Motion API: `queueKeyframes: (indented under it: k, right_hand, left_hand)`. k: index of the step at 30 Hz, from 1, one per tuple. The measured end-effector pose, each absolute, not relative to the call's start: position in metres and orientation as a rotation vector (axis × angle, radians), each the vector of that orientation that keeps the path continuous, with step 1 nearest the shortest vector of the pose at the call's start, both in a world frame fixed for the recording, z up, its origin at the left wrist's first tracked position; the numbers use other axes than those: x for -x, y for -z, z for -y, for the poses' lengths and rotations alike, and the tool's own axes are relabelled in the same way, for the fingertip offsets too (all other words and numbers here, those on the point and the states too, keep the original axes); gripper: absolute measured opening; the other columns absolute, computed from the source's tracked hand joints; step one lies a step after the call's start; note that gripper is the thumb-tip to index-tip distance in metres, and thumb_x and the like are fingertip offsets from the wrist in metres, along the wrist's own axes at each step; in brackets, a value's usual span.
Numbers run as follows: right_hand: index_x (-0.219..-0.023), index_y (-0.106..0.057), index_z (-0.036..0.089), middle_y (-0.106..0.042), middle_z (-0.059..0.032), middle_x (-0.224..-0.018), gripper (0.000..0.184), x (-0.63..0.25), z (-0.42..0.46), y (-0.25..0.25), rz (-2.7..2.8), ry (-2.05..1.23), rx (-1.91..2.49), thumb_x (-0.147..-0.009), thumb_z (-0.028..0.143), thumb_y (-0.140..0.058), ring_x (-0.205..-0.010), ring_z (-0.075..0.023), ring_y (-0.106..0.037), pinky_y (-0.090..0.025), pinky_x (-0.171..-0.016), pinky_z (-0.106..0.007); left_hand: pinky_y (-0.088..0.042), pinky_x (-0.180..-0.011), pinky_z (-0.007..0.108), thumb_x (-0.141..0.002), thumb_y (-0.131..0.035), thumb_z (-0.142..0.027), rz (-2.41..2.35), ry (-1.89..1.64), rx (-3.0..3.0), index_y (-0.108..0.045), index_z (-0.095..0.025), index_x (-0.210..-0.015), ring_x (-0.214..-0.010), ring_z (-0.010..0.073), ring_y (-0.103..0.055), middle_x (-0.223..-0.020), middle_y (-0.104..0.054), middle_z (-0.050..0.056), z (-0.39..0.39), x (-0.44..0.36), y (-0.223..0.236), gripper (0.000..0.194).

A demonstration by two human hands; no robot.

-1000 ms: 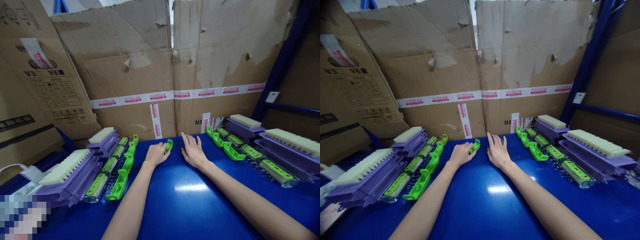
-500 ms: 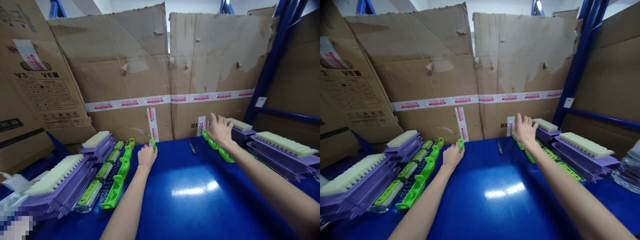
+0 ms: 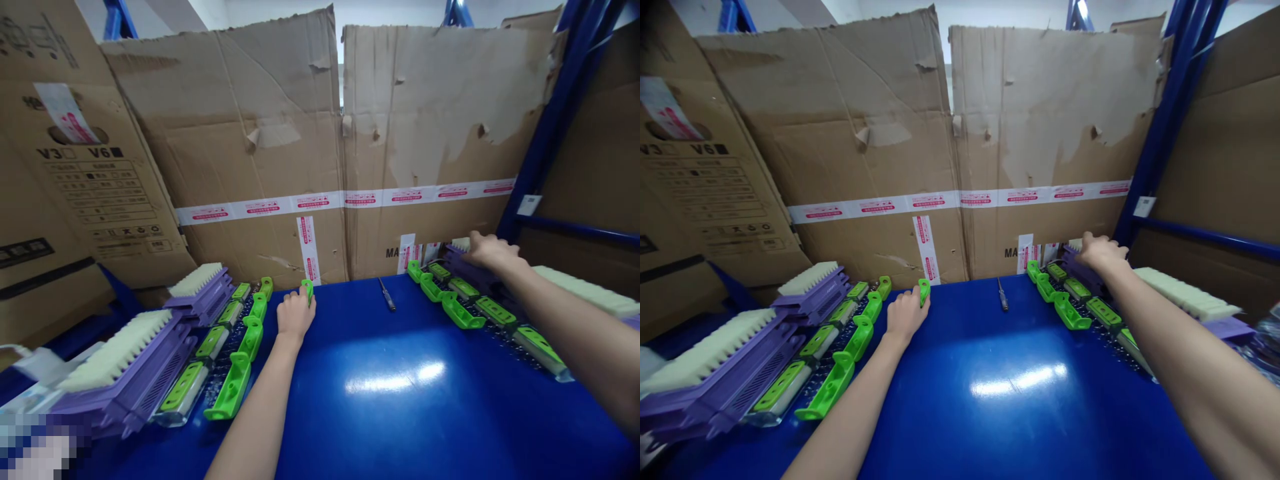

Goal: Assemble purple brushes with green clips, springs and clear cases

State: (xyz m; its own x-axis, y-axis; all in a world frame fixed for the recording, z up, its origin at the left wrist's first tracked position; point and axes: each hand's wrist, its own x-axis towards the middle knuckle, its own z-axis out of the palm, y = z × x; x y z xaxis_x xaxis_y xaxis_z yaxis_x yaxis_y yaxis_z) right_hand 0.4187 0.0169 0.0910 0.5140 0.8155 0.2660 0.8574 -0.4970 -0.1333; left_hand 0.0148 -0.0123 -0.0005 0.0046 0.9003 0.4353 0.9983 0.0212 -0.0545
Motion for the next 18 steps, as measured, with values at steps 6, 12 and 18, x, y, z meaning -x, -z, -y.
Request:
queueKeyframes:
  k: [6, 12, 18]
  right_hand:
    - [-0.123, -0.051, 0.011, -0.055, -0.0268, -0.112, 0.050, -0.411, -0.007, -0.099, 1.492, 0.363, 2.381, -0.081, 0.038, -0.055, -0.100, -0.0315, -0.050, -0.024, -0.067, -0.038]
    - [-0.123, -0.051, 0.010, -0.059, -0.0252, -0.103, 0.055, -0.368, 0.013, -0.107, 1.612, 0.651, 2.162, -0.080, 0.044, -0.055, -0.095, -0.0317, -0.054, -0.029, -0.068, -0.036]
    - [-0.129, -0.046, 0.016, -0.062, -0.0145, -0.106, 0.062, -0.301, 0.033, -0.077, 1.916, 0.518, 1.765, -0.075, 0.044, -0.058, -0.092, -0.0276, -0.058, -0.040, -0.073, -0.033]
  left_hand:
    - [-0.049, -0.065, 0.033, -0.091, -0.035, -0.032, 1.952, 0.384, 1.951, -0.057, -0.012, -0.102, -0.086, 0.0275, -0.064, -0.089, -0.066, 0.015, 0.014, -0.015, -0.001, 0.032]
    - [-0.050, -0.067, 0.034, -0.090, -0.034, -0.032, 1.960, 0.395, 1.957, -0.057, -0.012, -0.102, -0.086, 0.0273, -0.064, -0.090, -0.066, 0.016, 0.014, -0.016, 0.000, 0.032]
    - [-0.050, -0.066, 0.034, -0.090, -0.036, -0.032, 1.971, 0.427, 1.957, -0.056, -0.012, -0.103, -0.087, 0.0280, -0.064, -0.091, -0.066, 0.016, 0.012, -0.016, 0.001, 0.031]
